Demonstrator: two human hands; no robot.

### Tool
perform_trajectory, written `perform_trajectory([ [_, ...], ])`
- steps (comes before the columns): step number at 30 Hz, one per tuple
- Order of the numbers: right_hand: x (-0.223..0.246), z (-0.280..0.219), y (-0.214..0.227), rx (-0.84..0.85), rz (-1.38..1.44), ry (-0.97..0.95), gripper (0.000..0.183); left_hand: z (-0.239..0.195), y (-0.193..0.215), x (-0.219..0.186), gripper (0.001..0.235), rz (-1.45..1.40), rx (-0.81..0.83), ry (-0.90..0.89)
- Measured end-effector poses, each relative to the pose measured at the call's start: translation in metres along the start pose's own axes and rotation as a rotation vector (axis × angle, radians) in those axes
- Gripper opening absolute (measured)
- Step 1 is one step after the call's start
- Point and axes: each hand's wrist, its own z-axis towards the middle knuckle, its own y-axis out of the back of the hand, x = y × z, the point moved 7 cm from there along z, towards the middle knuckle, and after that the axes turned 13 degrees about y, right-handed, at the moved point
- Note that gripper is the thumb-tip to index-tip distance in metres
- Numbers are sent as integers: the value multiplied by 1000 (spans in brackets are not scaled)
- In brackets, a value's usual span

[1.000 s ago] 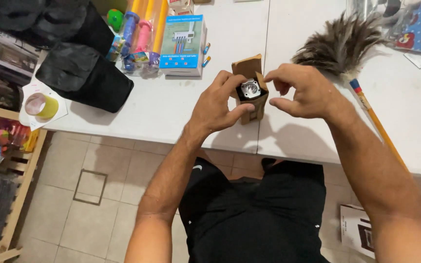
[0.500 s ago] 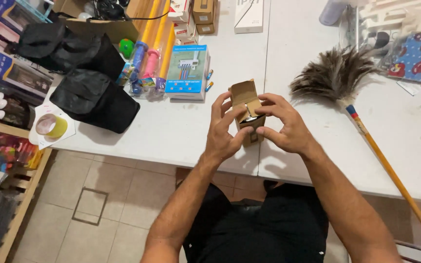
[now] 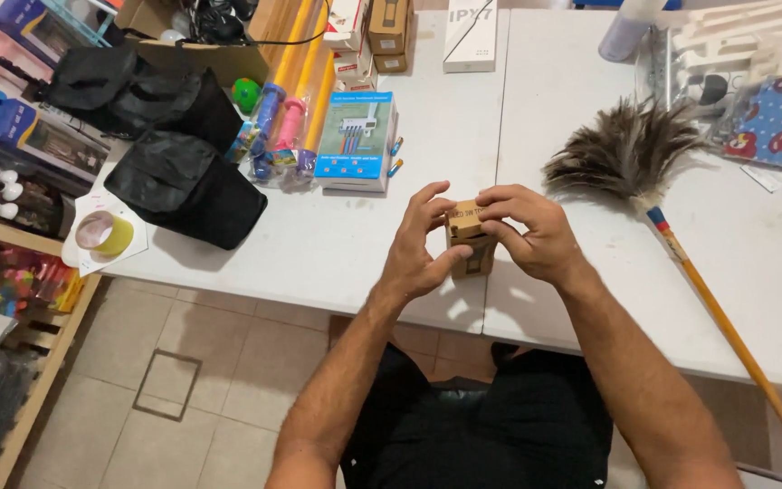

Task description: Unboxing a flashlight from a cardboard box, testing the light functions, and repacking it.

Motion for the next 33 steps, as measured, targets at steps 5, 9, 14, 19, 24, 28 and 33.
perform_trajectory([
  [5,8,1,-1,-18,-19,24,16,6,1,7,31,14,34,-67],
  [9,13,0,3,9,65,14,23,5,0,1,29,70,43,-133],
  [14,11,-2,5,59,194,-48,22,6,-2,-1,28,99,119,-159],
  [19,11,0,7,106,207,-60,31,7,-3,-8,35,134,149,-162],
  [24,6,-5,2,104,178,-50,37,6,-4,-10,34,196,110,-185],
  [28,3,-9,-1,110,109,-15,36,5,-5,-8,29,237,72,-207],
  [33,-2,-16,-3,83,66,13,33,2,-8,-3,24,297,10,-286],
])
